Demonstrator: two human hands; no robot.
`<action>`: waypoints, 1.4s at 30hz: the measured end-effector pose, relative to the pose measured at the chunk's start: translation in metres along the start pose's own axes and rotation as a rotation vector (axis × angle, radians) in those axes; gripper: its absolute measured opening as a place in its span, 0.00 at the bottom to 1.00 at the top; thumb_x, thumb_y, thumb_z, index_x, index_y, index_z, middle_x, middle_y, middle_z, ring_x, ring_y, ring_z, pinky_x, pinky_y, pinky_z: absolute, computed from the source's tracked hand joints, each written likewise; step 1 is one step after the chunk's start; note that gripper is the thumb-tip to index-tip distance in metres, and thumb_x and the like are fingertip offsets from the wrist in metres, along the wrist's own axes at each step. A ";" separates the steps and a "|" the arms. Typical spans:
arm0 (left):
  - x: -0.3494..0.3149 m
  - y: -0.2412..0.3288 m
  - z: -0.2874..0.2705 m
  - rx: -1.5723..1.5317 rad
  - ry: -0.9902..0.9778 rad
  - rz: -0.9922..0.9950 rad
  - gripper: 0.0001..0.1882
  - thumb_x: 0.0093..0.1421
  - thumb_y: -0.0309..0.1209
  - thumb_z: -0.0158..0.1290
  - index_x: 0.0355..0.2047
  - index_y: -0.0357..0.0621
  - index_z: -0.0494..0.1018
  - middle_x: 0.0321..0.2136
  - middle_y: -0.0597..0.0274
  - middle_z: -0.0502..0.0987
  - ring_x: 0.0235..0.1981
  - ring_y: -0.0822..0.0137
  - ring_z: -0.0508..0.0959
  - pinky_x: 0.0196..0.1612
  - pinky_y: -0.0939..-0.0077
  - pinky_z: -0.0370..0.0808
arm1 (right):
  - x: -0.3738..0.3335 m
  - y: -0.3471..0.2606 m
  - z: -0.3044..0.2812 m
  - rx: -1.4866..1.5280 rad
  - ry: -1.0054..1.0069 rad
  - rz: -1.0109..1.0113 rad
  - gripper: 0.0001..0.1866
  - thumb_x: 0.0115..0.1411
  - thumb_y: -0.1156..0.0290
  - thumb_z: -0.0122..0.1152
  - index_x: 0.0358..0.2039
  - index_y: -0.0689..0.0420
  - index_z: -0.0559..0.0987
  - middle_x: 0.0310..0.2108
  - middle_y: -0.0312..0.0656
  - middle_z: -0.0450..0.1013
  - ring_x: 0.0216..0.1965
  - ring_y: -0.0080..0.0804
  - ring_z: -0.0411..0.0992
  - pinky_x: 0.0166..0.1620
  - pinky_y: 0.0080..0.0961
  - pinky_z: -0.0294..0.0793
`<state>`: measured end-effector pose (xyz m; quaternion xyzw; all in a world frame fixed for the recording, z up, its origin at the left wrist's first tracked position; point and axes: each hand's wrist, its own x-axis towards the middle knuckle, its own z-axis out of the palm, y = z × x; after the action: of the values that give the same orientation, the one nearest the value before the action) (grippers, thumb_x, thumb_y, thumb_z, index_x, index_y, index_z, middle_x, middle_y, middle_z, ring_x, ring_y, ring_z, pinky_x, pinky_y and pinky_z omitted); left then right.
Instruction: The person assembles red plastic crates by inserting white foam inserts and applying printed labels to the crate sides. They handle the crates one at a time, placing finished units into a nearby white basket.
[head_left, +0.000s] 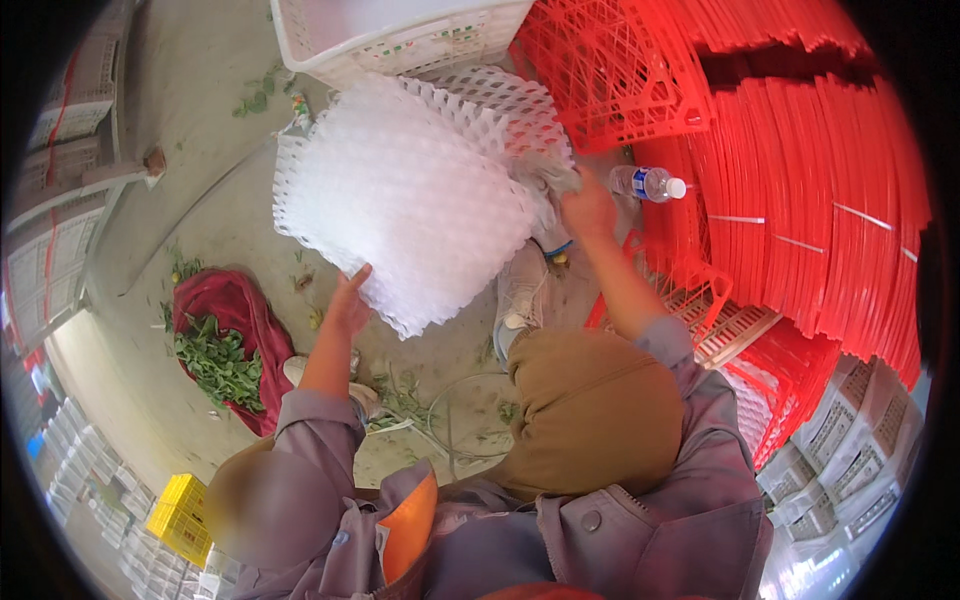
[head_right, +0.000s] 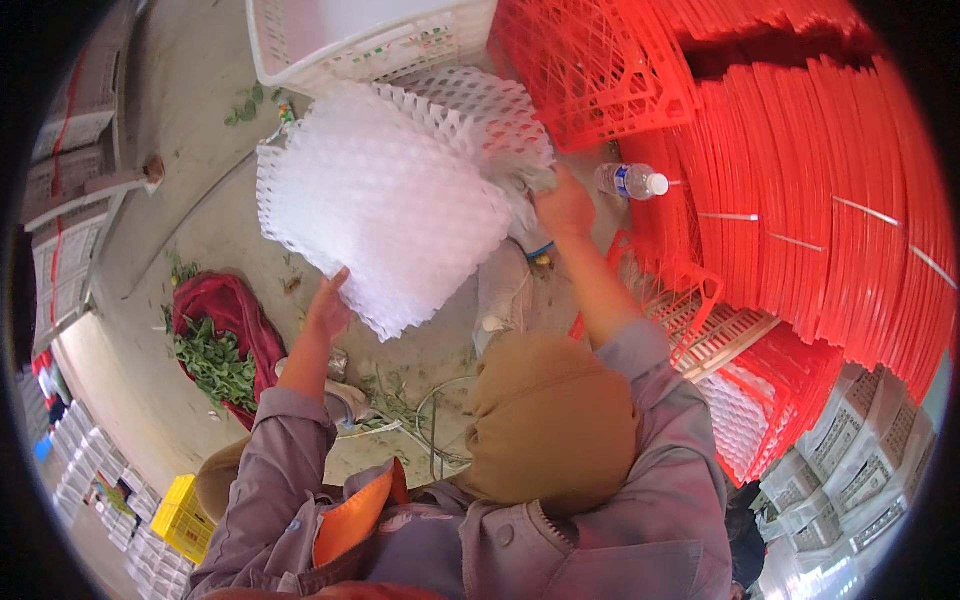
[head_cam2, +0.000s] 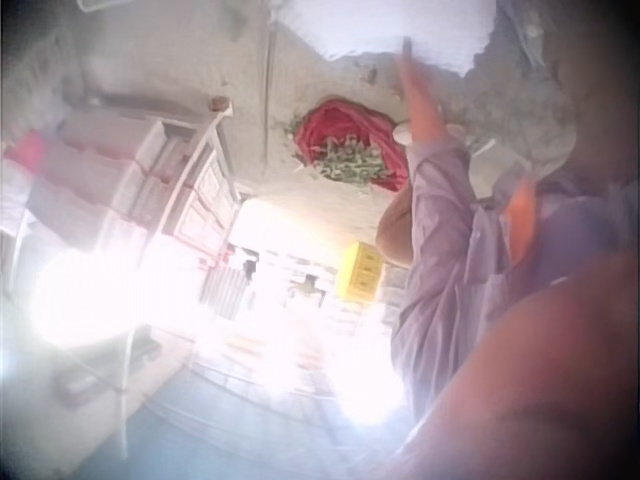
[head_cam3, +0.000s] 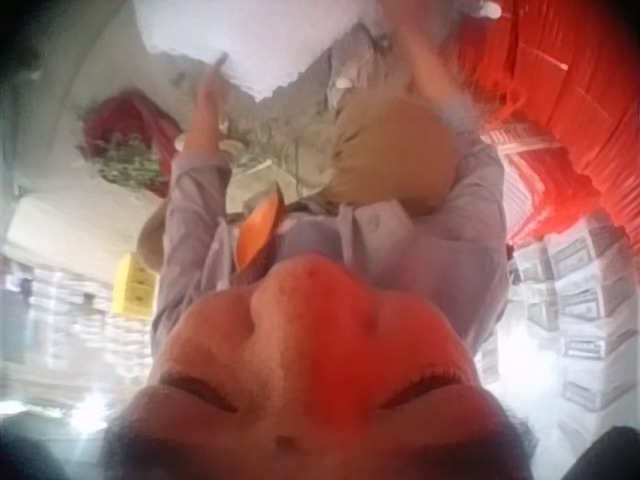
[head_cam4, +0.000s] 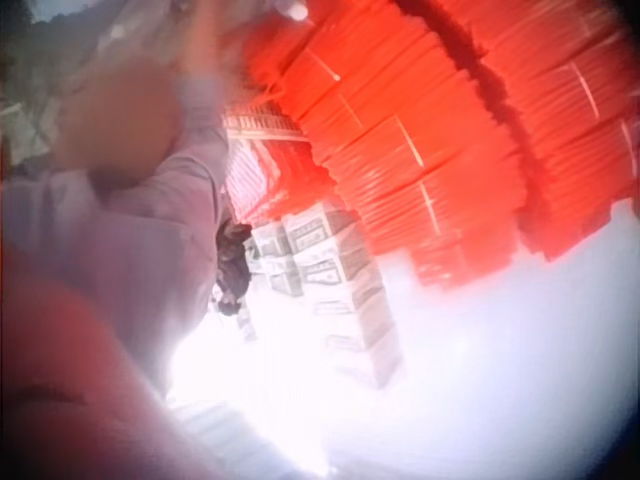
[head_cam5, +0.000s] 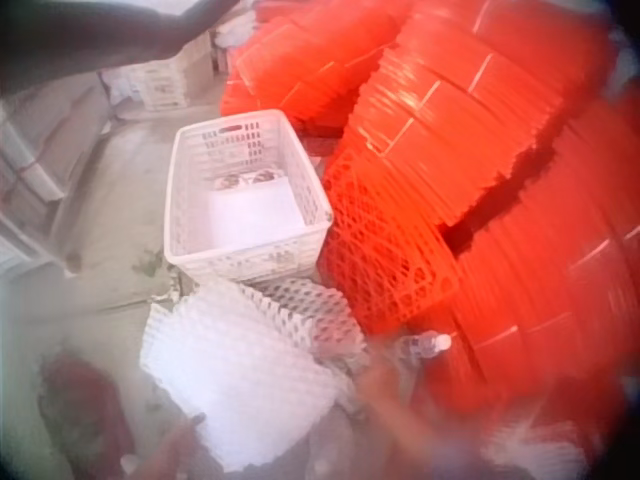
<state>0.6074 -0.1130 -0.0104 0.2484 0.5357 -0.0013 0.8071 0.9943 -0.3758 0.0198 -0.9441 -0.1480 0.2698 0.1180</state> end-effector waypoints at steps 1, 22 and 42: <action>0.001 0.004 0.005 0.001 -0.010 0.024 0.44 0.64 0.41 0.61 0.72 0.55 0.46 0.67 0.55 0.62 0.67 0.50 0.65 0.67 0.44 0.64 | -0.005 0.009 -0.010 0.029 -0.001 0.044 0.42 0.53 0.67 0.64 0.70 0.46 0.61 0.56 0.54 0.72 0.55 0.55 0.73 0.53 0.46 0.76; 0.007 0.008 0.002 -0.221 0.074 -0.005 0.47 0.65 0.45 0.60 0.74 0.50 0.43 0.70 0.50 0.57 0.69 0.49 0.60 0.69 0.44 0.60 | -0.008 -0.001 -0.013 -0.239 -0.118 -0.176 0.30 0.60 0.60 0.63 0.61 0.57 0.72 0.60 0.53 0.70 0.60 0.50 0.71 0.60 0.44 0.72; -0.120 0.002 -0.144 -0.018 0.374 0.290 0.43 0.67 0.30 0.50 0.75 0.62 0.38 0.72 0.59 0.53 0.70 0.52 0.57 0.66 0.48 0.60 | -0.077 -0.166 0.144 -0.098 -0.370 -0.752 0.45 0.56 0.62 0.65 0.73 0.48 0.56 0.61 0.51 0.65 0.63 0.50 0.62 0.64 0.47 0.61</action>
<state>0.4321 -0.0849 0.0510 0.3114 0.6345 0.1656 0.6877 0.8178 -0.2271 -0.0126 -0.7644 -0.5137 0.3656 0.1347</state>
